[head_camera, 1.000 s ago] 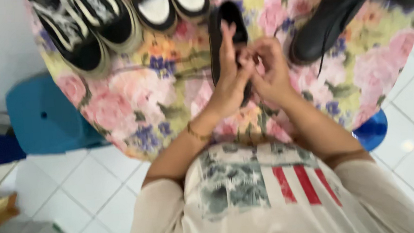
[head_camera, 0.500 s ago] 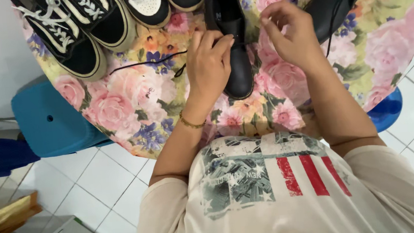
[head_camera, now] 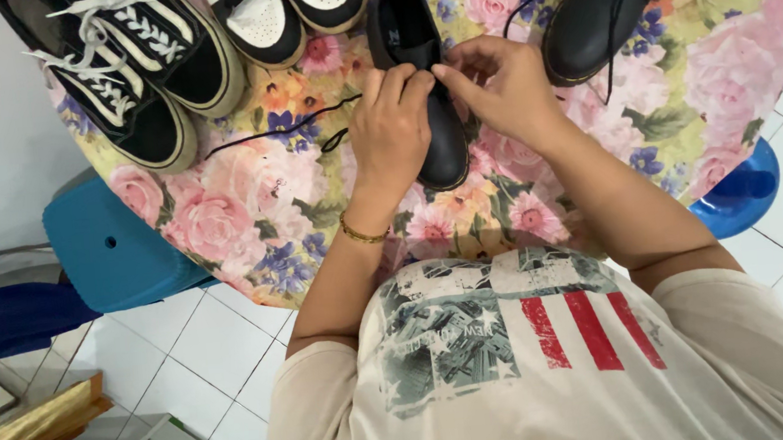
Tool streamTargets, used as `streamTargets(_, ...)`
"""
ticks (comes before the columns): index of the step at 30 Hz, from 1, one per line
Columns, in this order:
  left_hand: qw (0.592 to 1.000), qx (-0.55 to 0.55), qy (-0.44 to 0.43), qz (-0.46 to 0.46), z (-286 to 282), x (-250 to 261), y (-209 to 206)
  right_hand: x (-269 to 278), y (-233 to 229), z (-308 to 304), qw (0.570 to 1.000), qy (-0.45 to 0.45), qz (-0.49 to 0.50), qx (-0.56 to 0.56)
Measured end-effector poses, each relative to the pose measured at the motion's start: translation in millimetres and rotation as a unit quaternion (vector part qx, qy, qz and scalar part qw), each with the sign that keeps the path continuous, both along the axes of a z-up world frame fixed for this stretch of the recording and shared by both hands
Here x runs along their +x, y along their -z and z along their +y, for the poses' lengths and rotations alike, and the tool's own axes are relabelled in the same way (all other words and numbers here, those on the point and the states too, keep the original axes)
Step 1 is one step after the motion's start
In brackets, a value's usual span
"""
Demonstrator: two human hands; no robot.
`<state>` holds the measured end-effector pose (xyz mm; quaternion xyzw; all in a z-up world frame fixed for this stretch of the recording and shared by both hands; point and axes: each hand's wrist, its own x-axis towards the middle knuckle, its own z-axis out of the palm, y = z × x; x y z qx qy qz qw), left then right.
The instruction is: The person removes the laces from a black shoe, then re-laces it by threading the laces through the eyelets and tying a knot. The person repeats this process on a second black shoe.
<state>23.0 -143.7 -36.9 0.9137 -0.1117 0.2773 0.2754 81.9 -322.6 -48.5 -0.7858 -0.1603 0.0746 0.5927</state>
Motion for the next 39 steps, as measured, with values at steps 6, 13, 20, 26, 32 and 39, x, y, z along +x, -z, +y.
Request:
streamTargets(6,1.000,-0.005,-0.015,-0.007,-3,0,5,24,28,-13,0.996,-0.029,0.069,0.039)
streamTargets(13,0.999,0.010,-0.010,-0.031,-15,9,11,32,36,-19,0.984,-0.048,0.148,0.087)
streamTargets(20,0.997,0.039,-0.058,-0.030,-24,12,18,36,40,-20,0.986,-0.041,0.149,0.069)
streamTargets(26,0.999,0.011,-0.023,-0.034,-22,16,6,39,28,-27,0.986,-0.062,0.153,0.028)
streamTargets(32,0.998,-0.037,-0.004,-0.059,-19,9,18,41,46,-33,0.977,-0.126,0.158,0.065)
streamTargets(39,0.997,-0.033,-0.033,-0.054,-14,9,29,54,36,-60,0.992,-0.059,-0.083,-0.076)
